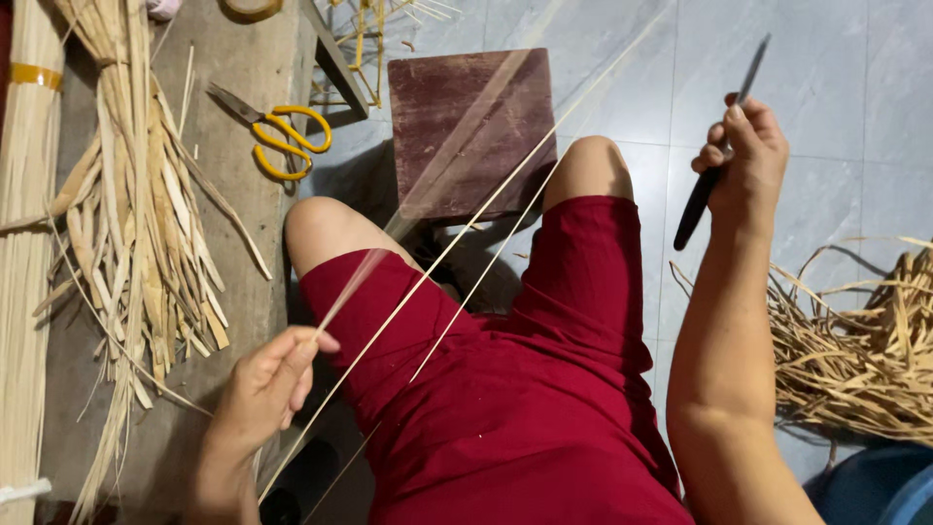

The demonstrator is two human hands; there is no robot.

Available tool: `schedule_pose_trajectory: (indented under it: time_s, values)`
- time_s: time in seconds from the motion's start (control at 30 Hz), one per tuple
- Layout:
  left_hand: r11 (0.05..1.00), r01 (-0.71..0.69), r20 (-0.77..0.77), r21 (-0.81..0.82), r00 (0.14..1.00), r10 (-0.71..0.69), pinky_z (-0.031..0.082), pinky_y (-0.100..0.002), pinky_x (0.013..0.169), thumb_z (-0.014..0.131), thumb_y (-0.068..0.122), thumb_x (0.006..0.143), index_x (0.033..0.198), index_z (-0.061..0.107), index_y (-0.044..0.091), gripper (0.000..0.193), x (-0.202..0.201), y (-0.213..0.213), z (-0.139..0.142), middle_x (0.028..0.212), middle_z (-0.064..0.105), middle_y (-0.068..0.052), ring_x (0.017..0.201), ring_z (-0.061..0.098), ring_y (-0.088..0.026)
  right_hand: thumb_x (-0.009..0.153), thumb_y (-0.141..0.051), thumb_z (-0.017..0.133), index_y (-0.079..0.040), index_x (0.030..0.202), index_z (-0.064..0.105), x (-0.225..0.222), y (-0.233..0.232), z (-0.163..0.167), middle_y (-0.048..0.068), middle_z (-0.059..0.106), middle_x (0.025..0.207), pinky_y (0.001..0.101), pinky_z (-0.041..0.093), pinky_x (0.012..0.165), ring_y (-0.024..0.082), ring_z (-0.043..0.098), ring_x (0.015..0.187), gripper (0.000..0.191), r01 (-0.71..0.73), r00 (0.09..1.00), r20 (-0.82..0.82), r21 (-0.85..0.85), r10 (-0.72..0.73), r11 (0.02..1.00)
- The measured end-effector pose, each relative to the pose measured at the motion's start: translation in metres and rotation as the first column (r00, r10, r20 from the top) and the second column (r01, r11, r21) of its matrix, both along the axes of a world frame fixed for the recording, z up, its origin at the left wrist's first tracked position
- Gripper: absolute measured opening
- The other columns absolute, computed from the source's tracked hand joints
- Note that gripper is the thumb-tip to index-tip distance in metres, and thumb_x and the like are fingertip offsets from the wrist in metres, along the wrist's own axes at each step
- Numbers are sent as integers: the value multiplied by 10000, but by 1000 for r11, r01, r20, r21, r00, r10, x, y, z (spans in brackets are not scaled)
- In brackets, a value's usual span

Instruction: The person sits on the floor and uses a small knife to shave and split thin bamboo strips, drawing the blade along each strip to smooth and thin it, then sets finished strips aside. Near the end they pick up scissors and trim the ends of the strips.

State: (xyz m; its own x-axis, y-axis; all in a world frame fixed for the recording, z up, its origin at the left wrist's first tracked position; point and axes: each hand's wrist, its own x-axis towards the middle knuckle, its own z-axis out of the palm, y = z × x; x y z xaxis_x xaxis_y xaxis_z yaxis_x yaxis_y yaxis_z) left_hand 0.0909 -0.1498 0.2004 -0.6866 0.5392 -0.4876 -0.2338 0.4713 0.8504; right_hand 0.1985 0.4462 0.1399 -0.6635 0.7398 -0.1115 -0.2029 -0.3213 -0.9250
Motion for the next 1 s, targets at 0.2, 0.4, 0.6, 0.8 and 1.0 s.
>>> schedule_pose_trajectory:
  time_s: [0.2,0.4,0.6,0.8,1.0]
  values:
    - [998,-64,46,-1,997,64,297,-205,338,480,246,1052,1090,715,110,274,-7,62,11,537,494,41,395,388,-32,1029,-146,658,-71,1236,650,-20,-81,5,-55,435,576,238,305,421,62,401,446,220,-194,980,47,66,191,979]
    - [986,19,88,167,996,-35,316,-195,361,483,267,1067,1073,691,94,271,-3,121,-4,558,521,40,396,389,-28,1042,-212,574,-89,1263,667,-29,-219,33,-95,487,679,183,278,425,-6,384,516,269,-689,708,180,-35,682,724]
    - [966,99,64,240,991,-118,381,-192,387,480,286,1076,1088,689,62,306,9,130,-26,581,568,33,422,466,-31,1011,-222,660,-43,1122,711,-51,-244,27,-17,660,741,200,308,425,31,437,497,217,-631,741,275,-28,613,776]
    - [970,149,174,190,968,-183,421,-189,428,518,260,1052,1157,698,67,285,10,66,-22,629,590,39,450,512,-37,1037,-293,719,-82,1111,673,-68,-108,-15,1,586,755,238,335,457,75,485,528,227,-301,933,229,73,277,951]
    - [982,103,330,158,932,-151,362,-176,398,553,216,1032,1153,739,61,271,-1,-9,2,606,561,44,433,467,-23,1175,-214,620,-81,1198,637,-60,43,-35,11,607,868,256,348,555,91,408,592,136,-152,986,70,-21,153,988]
